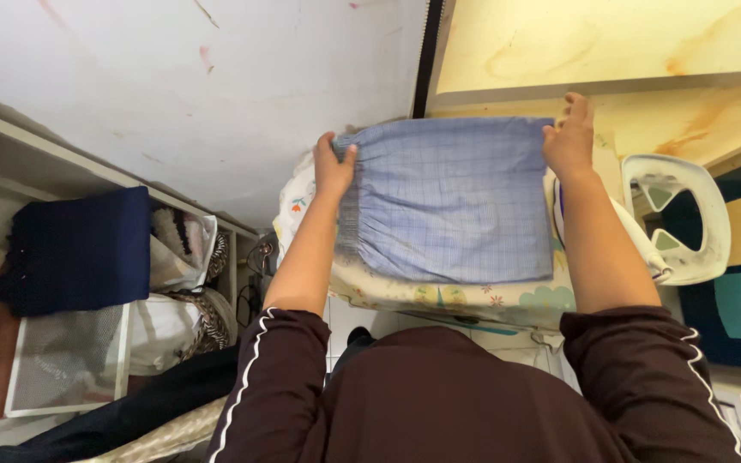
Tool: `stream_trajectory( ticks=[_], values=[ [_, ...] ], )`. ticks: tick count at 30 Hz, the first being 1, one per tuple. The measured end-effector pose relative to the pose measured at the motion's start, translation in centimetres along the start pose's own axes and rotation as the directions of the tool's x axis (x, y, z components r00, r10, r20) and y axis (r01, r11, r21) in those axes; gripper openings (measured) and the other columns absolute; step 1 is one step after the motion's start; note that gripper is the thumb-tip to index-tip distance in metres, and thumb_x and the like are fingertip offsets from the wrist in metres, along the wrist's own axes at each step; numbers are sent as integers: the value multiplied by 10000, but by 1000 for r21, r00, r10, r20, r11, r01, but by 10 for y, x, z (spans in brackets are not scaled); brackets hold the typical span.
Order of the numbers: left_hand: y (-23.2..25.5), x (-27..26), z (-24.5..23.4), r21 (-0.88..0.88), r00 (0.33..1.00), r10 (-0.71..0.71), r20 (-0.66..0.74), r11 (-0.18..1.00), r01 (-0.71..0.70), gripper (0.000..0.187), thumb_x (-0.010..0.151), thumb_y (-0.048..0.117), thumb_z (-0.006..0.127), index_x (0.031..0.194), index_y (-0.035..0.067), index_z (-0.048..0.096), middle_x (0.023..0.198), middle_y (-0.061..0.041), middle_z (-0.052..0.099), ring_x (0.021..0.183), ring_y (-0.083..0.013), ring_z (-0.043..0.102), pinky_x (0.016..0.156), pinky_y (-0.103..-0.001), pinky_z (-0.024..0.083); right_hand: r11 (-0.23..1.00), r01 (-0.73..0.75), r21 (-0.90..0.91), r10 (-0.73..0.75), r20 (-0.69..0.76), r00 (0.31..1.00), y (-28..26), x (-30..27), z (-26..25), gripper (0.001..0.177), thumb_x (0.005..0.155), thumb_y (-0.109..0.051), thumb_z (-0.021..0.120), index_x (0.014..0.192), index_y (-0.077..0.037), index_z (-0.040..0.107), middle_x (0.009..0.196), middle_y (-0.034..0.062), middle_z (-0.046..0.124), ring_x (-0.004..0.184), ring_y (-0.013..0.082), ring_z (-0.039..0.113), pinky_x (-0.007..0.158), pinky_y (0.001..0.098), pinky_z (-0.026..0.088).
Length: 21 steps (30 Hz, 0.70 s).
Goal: The person irons a dark blue garment on an ironing board, smoothing the fabric with their hands and using a steam iron. They then switch to a light blue checkered garment, ironing it thoroughly before folding it and placing it into a nearby storage basket. Finally, they pick up a light blue striped shirt and begin ironing it.
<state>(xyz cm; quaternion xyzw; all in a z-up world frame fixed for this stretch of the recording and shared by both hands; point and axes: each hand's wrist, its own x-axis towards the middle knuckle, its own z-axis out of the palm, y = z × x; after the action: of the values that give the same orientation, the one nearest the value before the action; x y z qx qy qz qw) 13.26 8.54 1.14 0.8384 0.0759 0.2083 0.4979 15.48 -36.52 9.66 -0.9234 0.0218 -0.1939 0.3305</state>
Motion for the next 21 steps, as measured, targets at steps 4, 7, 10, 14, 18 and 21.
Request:
stream_trajectory(
  ticks=[4,7,10,14,18,21],
  values=[
    [45,-44,7,270,924,358,134,884,-381,729,997,464,677,1493,-28,470,1576,-275,336,1484,-508,265,1181,-660,207,833,72,-549,-5,122,993,-16,-36,-48,551,863,-374,779,1339,-147,617,1359,174,568,1310,401,514,1025,583,409],
    [68,-93,-3,388,855,216,472,820,-421,572,918,498,659,1371,153,596,1601,-176,359,1548,-435,212,1212,-659,172,657,-37,-753,239,161,958,-5,-75,-81,714,749,-595,783,1269,-133,625,1322,227,576,1187,450,582,929,624,455],
    [65,-125,-12,435,859,166,484,807,-400,645,927,486,647,1461,141,538,1639,-174,288,1535,-420,203,1186,-676,144,697,-111,-708,355,207,912,12,-91,-100,709,846,-655,755,1234,-69,664,1193,245,679,1031,423,692,807,522,552],
    [34,-142,-36,375,885,194,424,851,-366,665,963,457,635,1519,118,498,1675,-177,281,1535,-442,235,1215,-616,186,747,-16,-665,239,246,940,-13,-101,-121,632,897,-689,735,1105,-92,743,994,211,752,947,386,723,790,505,563],
    [17,-153,-54,297,870,296,393,855,-426,619,946,363,671,1468,61,530,1628,-250,299,1480,-497,261,1212,-587,208,807,60,-588,241,420,875,-91,-114,-104,594,814,-672,758,1093,-148,746,938,171,759,872,365,739,779,485,564],
    [17,-159,-58,274,882,307,359,868,-414,304,903,163,632,1196,85,619,1605,-233,387,1507,-488,311,1261,-568,247,838,351,-418,-46,586,809,-144,-144,-53,518,711,-573,825,1061,-197,762,923,118,763,875,330,733,737,475,559]
  ],
)
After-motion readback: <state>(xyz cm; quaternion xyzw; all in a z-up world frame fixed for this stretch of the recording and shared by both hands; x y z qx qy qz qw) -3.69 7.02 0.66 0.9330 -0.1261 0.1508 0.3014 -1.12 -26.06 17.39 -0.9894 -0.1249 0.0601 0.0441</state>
